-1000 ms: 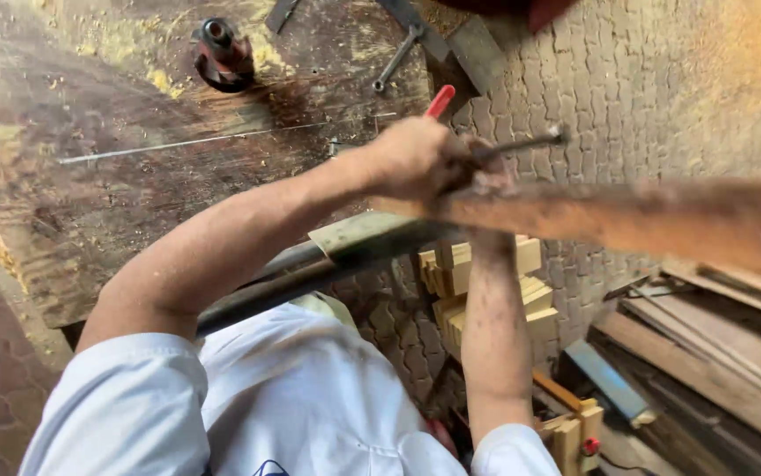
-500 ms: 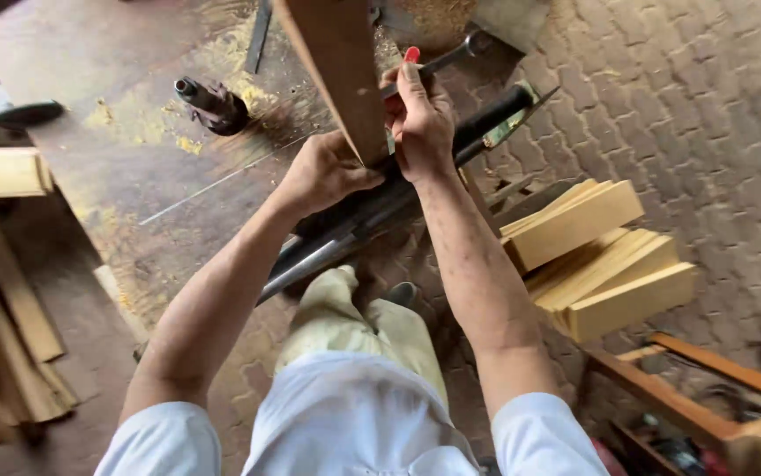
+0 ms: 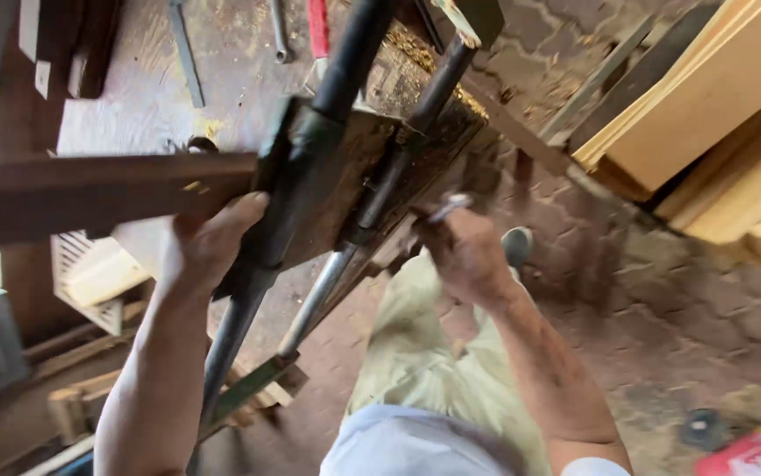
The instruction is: Use a wrench and hands to adjust bolts and components of a woodworking machine.
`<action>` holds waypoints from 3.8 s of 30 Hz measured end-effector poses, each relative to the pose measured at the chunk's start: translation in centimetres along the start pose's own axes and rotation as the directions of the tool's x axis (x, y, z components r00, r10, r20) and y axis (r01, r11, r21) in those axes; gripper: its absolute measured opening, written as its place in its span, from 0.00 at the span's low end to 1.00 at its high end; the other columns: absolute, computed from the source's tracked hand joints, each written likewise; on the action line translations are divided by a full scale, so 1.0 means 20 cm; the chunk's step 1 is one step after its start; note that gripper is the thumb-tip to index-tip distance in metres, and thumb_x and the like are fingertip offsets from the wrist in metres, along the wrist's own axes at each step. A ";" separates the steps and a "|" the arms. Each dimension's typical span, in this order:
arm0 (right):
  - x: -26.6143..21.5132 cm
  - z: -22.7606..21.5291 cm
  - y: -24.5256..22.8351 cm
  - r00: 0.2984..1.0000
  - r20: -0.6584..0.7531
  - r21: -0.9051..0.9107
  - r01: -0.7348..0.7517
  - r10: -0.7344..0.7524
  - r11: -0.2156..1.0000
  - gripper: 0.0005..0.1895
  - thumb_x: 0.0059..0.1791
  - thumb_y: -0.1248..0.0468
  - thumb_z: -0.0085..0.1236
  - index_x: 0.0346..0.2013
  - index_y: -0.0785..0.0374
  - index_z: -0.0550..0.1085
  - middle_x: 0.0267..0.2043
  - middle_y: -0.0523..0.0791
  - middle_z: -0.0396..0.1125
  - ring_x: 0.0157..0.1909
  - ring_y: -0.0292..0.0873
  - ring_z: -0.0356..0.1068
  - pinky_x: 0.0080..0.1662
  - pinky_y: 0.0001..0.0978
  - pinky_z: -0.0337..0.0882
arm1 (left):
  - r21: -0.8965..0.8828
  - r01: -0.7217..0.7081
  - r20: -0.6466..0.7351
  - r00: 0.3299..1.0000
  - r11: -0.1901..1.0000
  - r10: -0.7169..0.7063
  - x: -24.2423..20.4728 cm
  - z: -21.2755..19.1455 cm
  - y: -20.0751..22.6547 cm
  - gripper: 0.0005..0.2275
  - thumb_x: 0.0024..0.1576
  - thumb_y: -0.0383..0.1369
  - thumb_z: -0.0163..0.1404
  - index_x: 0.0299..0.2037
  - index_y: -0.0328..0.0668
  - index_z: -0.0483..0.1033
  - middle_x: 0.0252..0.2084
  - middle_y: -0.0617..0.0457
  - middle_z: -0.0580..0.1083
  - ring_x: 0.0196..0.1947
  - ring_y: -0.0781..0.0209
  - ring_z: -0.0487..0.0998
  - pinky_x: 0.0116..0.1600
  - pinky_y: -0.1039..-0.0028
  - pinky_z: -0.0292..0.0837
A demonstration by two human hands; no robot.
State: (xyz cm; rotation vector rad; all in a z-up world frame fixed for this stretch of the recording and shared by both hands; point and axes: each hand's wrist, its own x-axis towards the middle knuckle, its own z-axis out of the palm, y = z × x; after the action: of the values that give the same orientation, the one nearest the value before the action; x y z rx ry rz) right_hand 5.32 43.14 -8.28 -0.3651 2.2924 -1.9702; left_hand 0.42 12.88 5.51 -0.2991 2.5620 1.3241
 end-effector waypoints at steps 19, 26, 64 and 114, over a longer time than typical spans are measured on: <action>0.11 0.84 -0.04 0.985 0.172 0.774 -0.128 -0.012 0.621 0.18 0.58 0.56 0.49 0.54 0.68 0.73 0.32 0.44 0.77 0.27 0.34 0.74 0.28 0.27 0.74 | -0.397 0.397 0.167 0.918 0.827 -0.360 -0.15 -0.27 -0.17 0.19 0.64 0.41 0.56 0.47 0.24 0.79 0.36 0.39 0.80 0.32 0.55 0.84 0.36 0.67 0.83; 0.00 0.81 -0.03 0.999 -0.022 0.600 -0.014 0.034 0.800 0.20 0.57 0.55 0.51 0.58 0.66 0.69 0.30 0.43 0.70 0.27 0.33 0.70 0.27 0.23 0.72 | -0.432 0.392 0.179 0.920 0.812 -0.349 -0.19 -0.34 -0.19 0.17 0.64 0.38 0.55 0.47 0.24 0.79 0.39 0.36 0.81 0.34 0.50 0.85 0.40 0.62 0.83; -0.76 1.06 0.18 0.777 0.359 0.607 -0.615 0.518 0.503 0.29 0.59 0.50 0.41 0.62 0.71 0.69 0.60 0.51 0.68 0.44 0.49 0.76 0.46 0.39 0.76 | -0.554 0.310 0.047 0.938 0.772 -0.343 -0.33 -0.48 -0.30 0.13 0.65 0.33 0.55 0.43 0.24 0.80 0.45 0.36 0.80 0.47 0.44 0.83 0.54 0.54 0.81; 0.28 0.53 0.10 0.998 -0.047 0.633 0.068 -0.050 0.771 0.03 0.53 0.67 0.58 0.37 0.64 0.76 0.30 0.45 0.71 0.25 0.37 0.70 0.25 0.30 0.71 | -0.402 0.214 -0.044 0.967 0.890 -0.252 -0.35 -0.26 -0.12 0.17 0.62 0.31 0.55 0.52 0.16 0.73 0.46 0.33 0.78 0.42 0.45 0.83 0.49 0.57 0.83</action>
State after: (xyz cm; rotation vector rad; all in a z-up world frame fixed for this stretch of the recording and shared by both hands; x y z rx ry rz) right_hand 2.19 31.86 -11.48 -0.3369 1.4784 -2.6244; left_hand 7.17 7.73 8.66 -0.7370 2.2166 1.7557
